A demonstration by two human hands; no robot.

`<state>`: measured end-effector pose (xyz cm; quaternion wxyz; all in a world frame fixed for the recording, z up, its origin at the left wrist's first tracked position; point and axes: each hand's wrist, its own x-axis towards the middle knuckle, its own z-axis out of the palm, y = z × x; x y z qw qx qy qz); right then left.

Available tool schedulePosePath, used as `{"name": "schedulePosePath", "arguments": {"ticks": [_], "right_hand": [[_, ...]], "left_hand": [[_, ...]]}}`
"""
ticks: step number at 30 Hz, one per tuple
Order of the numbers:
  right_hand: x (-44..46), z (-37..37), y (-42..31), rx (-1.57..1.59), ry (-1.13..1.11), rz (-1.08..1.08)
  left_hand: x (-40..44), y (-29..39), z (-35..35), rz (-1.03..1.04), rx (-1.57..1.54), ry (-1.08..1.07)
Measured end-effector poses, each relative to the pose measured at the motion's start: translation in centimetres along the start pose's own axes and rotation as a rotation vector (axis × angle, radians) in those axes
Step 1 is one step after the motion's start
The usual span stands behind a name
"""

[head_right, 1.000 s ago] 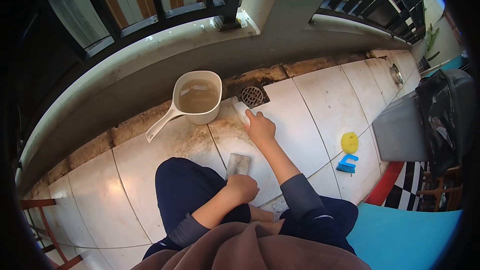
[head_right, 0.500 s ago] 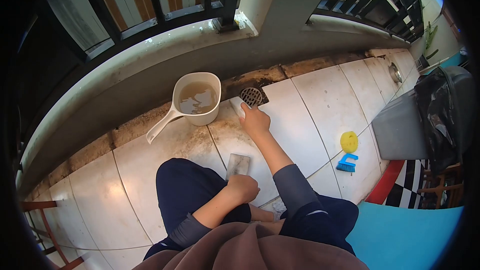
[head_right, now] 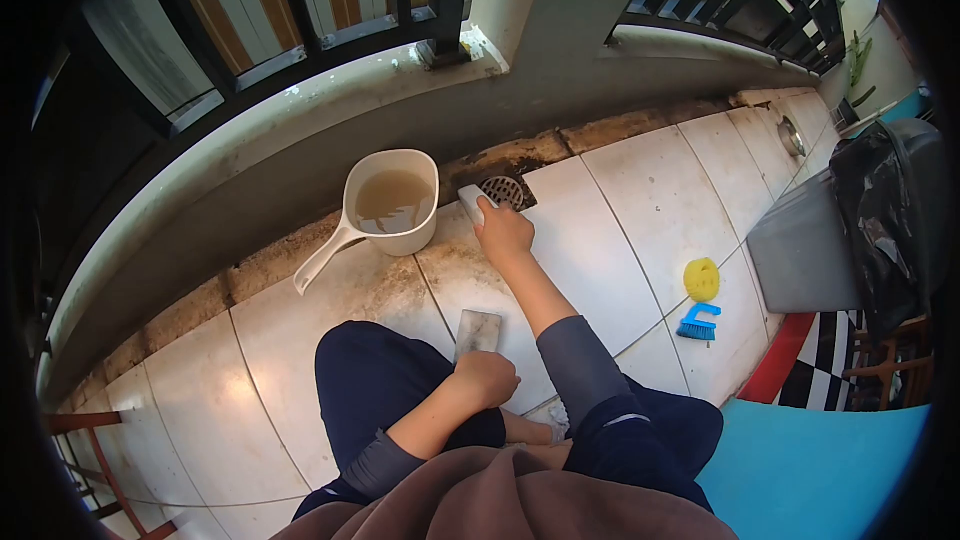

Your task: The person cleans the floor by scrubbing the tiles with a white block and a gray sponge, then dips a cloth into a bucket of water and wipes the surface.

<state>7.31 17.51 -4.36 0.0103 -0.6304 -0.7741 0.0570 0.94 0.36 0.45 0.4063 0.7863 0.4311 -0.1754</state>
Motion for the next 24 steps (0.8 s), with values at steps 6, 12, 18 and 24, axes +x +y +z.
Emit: {"name": "schedulePosePath", "arguments": {"ticks": [6,12,18,24], "right_hand": [[-3.2,-0.8,0.5,-0.065,-0.082,-0.015],[-1.0,-0.5,0.2,0.001,-0.086,-0.006],[-1.6,-0.3,1.0,-0.004,-0.050,-0.089],[-5.0,-1.7,1.6,-0.024,-0.140,-0.059]], "left_hand": [[-0.4,-0.6,-0.2,-0.004,-0.003,0.030],[-0.3,0.0,-0.2,0.011,-0.010,-0.005],[-0.2,-0.6,-0.5,0.001,-0.025,0.002],[-0.3,-0.3,-0.2,0.014,-0.012,0.004]]}}
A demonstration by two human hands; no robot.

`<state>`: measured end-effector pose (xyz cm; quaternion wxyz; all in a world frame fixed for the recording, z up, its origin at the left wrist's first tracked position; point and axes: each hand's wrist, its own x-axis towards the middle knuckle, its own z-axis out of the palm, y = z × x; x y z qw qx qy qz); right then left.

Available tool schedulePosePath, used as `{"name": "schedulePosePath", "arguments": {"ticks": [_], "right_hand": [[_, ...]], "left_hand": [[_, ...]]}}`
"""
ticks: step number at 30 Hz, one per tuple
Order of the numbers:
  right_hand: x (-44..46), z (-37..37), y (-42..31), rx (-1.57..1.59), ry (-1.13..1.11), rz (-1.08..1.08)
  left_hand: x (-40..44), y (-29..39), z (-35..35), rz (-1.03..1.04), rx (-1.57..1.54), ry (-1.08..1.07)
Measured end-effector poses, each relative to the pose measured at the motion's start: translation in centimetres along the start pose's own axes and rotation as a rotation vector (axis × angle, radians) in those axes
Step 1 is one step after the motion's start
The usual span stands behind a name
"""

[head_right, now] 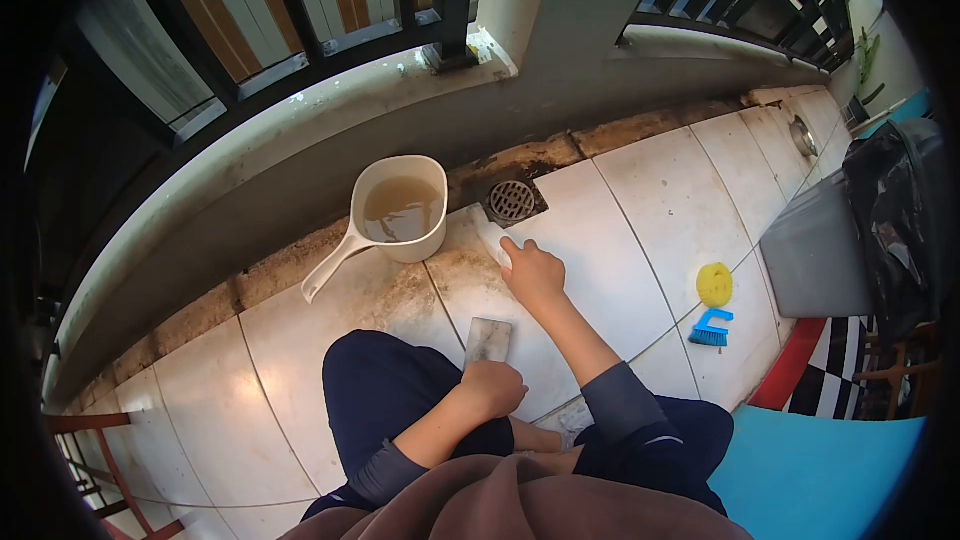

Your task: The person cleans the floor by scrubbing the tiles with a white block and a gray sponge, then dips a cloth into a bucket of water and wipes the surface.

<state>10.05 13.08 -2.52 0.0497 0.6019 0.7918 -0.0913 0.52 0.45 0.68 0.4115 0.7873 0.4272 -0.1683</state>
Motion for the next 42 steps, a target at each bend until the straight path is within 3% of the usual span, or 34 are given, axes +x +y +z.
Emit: {"name": "schedulePosePath", "arguments": {"ticks": [5,12,19,25,31,34,37,42], "right_hand": [[5.3,1.3,-1.2,0.029,0.121,0.021],[-0.2,0.5,-0.4,0.012,0.035,0.041],[6.3,1.0,-1.2,0.027,0.124,-0.005],[-0.9,0.1,-1.1,-0.005,-0.040,0.076],[4.8,1.1,-1.3,0.042,0.187,-0.013],[3.9,1.4,-0.5,0.038,0.157,-0.021],[-0.2,0.1,-0.4,0.012,-0.008,0.048],[2.3,0.6,-1.0,0.019,0.048,0.071]], "left_hand": [[0.1,0.0,-0.3,-0.004,0.008,-0.002],[-0.3,-0.3,-0.4,-0.003,-0.015,0.023],[0.3,-0.2,-0.1,-0.013,-0.002,0.012],[-0.3,-0.3,-0.4,-0.008,-0.012,0.006],[0.6,0.0,0.0,-0.022,0.003,-0.011],[0.3,-0.4,-0.3,-0.014,-0.005,-0.013],[-0.4,-0.2,-0.8,-0.024,-0.016,-0.010],[0.1,0.3,-0.3,-0.011,-0.023,-0.013]]}}
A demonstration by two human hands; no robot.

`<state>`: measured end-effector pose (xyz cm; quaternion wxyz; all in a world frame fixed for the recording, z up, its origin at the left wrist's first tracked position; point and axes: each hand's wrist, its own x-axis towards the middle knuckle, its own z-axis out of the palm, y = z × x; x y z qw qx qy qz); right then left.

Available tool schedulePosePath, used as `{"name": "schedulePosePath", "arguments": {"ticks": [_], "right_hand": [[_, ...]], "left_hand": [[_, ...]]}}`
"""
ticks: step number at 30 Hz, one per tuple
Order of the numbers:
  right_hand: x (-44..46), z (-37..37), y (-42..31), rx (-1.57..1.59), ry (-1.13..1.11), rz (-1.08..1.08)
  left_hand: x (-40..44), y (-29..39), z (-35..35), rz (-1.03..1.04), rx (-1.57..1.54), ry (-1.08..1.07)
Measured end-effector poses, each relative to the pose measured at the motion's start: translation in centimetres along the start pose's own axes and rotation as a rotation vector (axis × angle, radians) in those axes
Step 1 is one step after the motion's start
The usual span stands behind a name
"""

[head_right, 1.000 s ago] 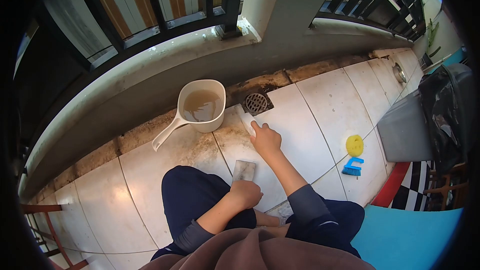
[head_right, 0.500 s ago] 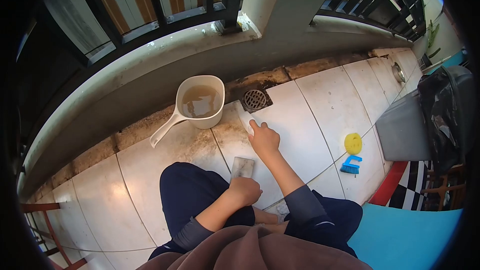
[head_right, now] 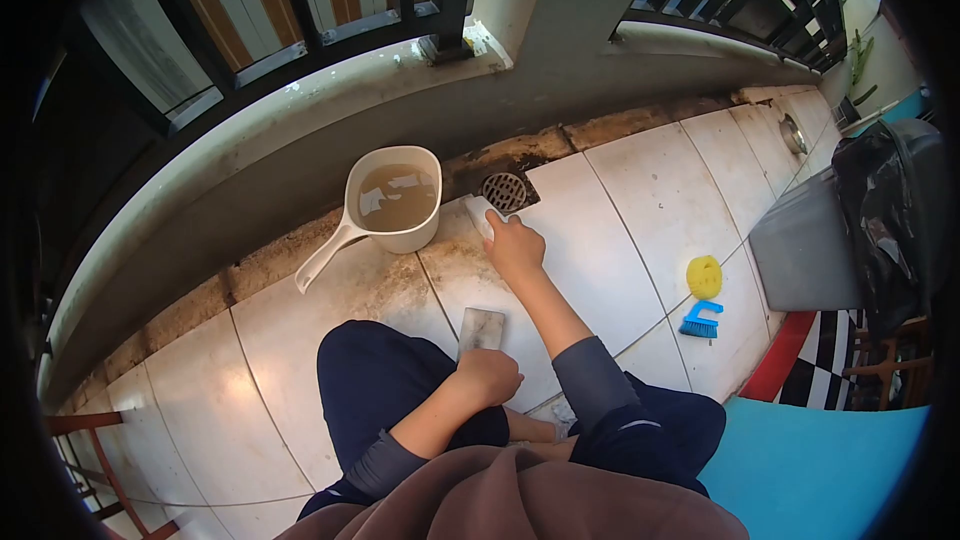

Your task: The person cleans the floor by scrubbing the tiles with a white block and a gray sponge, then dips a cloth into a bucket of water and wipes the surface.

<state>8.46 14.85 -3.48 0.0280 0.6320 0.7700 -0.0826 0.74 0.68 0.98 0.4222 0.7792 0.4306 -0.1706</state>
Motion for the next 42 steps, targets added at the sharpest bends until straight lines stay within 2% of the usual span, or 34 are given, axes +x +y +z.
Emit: {"name": "schedulePosePath", "arguments": {"ticks": [4,10,19,23,27,29,31,38,42], "right_hand": [[3.6,0.1,-1.1,0.021,0.042,-0.017],[-2.9,-1.0,0.5,-0.063,-0.102,0.004],[4.0,0.4,0.0,0.012,0.081,-0.111],[-1.5,-0.1,1.5,0.000,-0.015,-0.055],[-10.6,0.2,4.4,-0.053,-0.009,-0.066],[-12.1,0.3,4.8,-0.049,-0.015,-0.073],[-12.2,0.3,4.9,-0.042,0.004,-0.058],[-3.0,0.9,2.1,-0.005,0.132,-0.098],[-8.0,0.3,3.0,-0.011,0.000,-0.052]], "left_hand": [[0.1,-0.6,0.0,-0.001,0.019,0.026],[-0.3,-0.7,0.0,-0.005,0.001,0.036],[0.2,-0.5,0.3,0.014,0.019,0.022],[-0.1,-0.7,-0.1,0.008,0.033,0.034],[-0.5,-0.4,0.0,-0.003,-0.002,0.037],[-0.6,-0.2,0.2,0.009,-0.007,0.018],[-0.4,-0.1,0.3,0.001,-0.006,0.014],[0.0,-0.4,0.2,0.005,0.034,0.042],[-0.4,-0.8,0.3,-0.016,0.019,0.059]]}}
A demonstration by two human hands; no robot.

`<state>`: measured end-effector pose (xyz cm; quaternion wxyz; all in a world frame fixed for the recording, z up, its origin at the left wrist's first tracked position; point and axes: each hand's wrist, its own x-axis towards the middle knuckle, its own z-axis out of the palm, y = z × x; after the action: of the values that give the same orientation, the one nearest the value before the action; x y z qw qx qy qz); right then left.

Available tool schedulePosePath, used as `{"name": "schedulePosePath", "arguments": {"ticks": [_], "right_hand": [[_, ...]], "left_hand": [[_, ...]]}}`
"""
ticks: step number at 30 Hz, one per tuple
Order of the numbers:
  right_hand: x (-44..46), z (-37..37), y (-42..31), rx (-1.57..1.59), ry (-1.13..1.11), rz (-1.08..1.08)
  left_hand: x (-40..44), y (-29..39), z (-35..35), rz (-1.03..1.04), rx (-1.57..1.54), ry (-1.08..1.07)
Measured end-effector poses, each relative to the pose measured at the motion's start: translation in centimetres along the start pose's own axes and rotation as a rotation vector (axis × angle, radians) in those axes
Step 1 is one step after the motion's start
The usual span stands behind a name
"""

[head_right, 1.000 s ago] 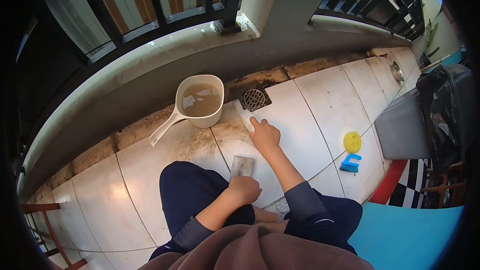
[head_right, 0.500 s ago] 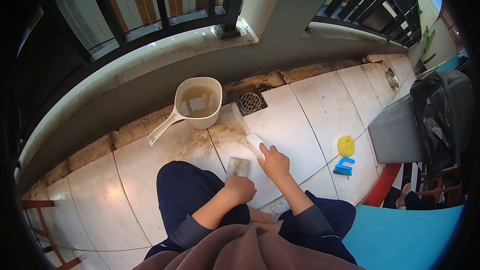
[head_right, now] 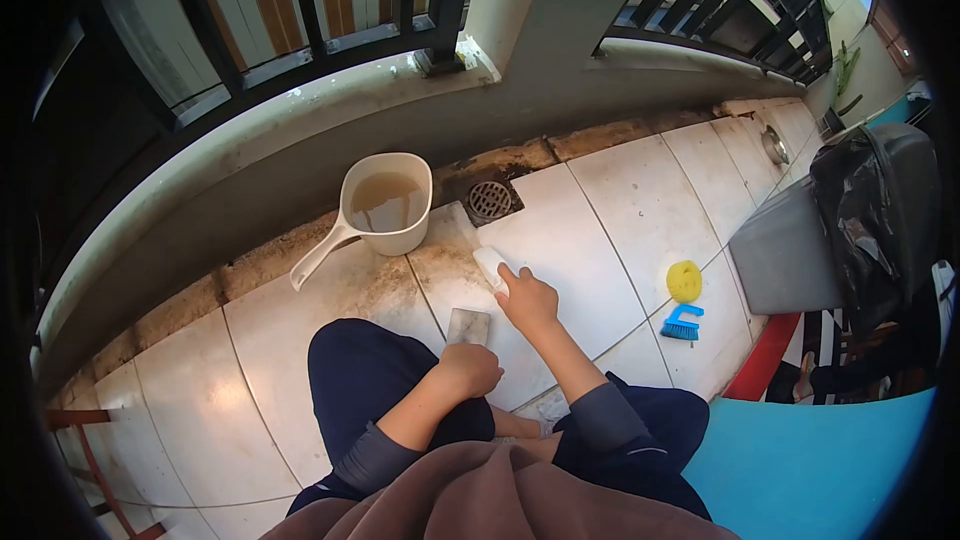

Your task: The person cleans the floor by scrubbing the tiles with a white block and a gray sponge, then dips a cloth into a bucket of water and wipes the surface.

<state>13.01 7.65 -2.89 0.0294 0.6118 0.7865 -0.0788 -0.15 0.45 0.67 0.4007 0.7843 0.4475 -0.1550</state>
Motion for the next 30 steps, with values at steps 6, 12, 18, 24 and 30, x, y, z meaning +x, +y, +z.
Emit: {"name": "schedulePosePath", "arguments": {"ticks": [6,12,18,24,30], "right_hand": [[-7.5,0.2,1.7,-0.025,-0.019,0.021],[3.7,0.9,-1.1,0.026,0.117,-0.011],[3.4,0.6,-0.7,0.037,0.096,-0.023],[-8.5,0.7,3.0,-0.002,0.031,-0.002],[-4.9,0.7,1.5,0.014,0.079,-0.004]], "left_hand": [[-0.2,0.6,0.0,0.002,-0.005,-0.018],[0.4,0.4,0.0,0.003,0.014,-0.045],[-0.1,0.0,-0.7,-0.019,0.008,-0.049],[-0.2,0.3,-0.2,-0.009,-0.031,-0.026],[0.1,1.2,-0.3,0.028,0.013,-0.063]]}}
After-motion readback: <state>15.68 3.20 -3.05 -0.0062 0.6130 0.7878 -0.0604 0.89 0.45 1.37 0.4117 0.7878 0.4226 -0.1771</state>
